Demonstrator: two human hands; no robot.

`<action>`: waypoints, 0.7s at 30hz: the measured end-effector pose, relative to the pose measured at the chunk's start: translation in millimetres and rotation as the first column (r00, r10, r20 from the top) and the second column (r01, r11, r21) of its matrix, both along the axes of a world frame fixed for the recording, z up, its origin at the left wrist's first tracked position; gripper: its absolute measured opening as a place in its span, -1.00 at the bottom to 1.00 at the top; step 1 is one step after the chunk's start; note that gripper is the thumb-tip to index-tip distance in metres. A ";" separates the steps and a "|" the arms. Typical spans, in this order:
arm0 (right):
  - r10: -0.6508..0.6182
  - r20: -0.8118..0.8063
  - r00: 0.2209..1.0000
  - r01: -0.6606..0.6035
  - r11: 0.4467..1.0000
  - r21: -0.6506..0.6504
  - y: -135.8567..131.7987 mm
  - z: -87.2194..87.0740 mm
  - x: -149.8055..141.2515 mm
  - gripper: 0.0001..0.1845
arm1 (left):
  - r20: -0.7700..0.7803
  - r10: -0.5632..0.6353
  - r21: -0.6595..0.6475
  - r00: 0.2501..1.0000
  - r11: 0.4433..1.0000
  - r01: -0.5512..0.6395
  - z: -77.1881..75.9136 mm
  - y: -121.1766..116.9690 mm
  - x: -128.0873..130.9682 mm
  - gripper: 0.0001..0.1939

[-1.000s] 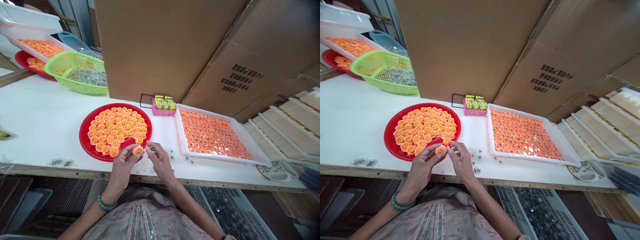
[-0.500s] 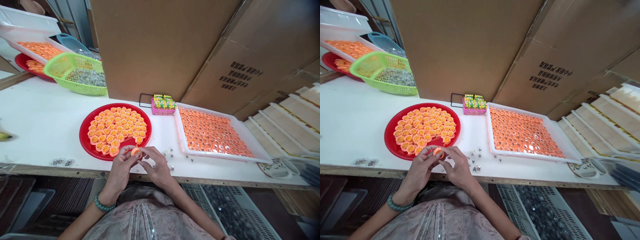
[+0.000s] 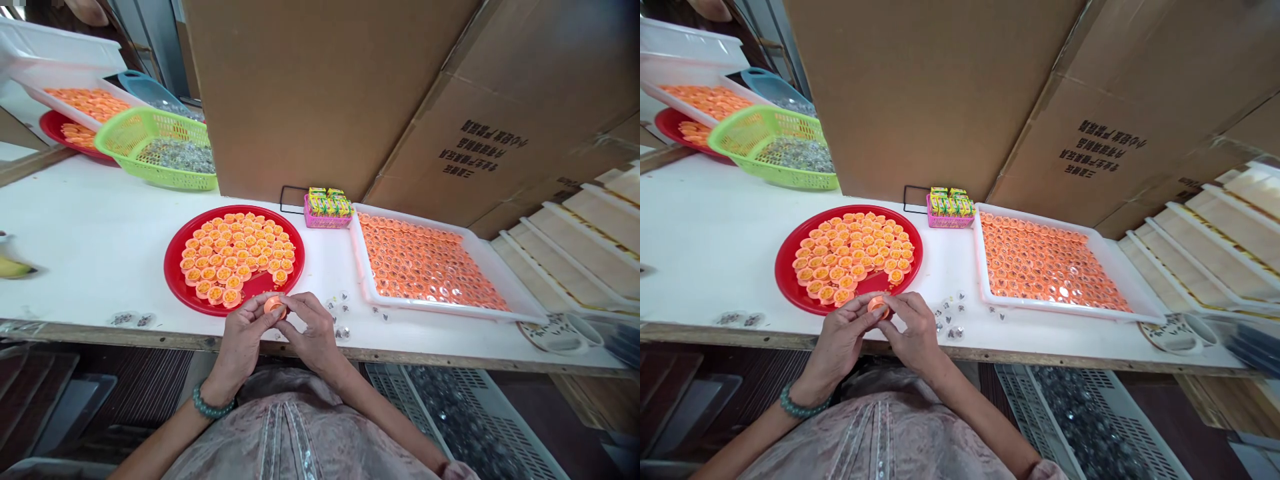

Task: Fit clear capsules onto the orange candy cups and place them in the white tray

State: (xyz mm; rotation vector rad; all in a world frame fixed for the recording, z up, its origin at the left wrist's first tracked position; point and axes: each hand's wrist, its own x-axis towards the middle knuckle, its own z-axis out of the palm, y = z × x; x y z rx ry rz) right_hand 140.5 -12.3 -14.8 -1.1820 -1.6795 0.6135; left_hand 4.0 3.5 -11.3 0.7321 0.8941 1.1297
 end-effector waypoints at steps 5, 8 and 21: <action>0.117 -0.224 0.968 -0.170 0.957 -0.234 11.6 15.0 12.5 -0.57 | -0.107 -0.081 0.011 0.991 0.996 0.083 -1.2 5.0 0.0 -0.52; 0.074 -0.120 0.990 -0.105 0.955 -0.276 19.9 21.0 12.4 -0.71 | -0.224 -0.113 -0.015 0.968 0.994 0.112 -7.3 8.0 -3.2 -0.30; 0.074 0.132 0.988 -0.033 0.957 -0.287 29.1 19.9 47.4 -0.85 | -0.418 -0.131 -0.010 0.899 0.990 0.140 -23.6 1.6 18.4 -0.03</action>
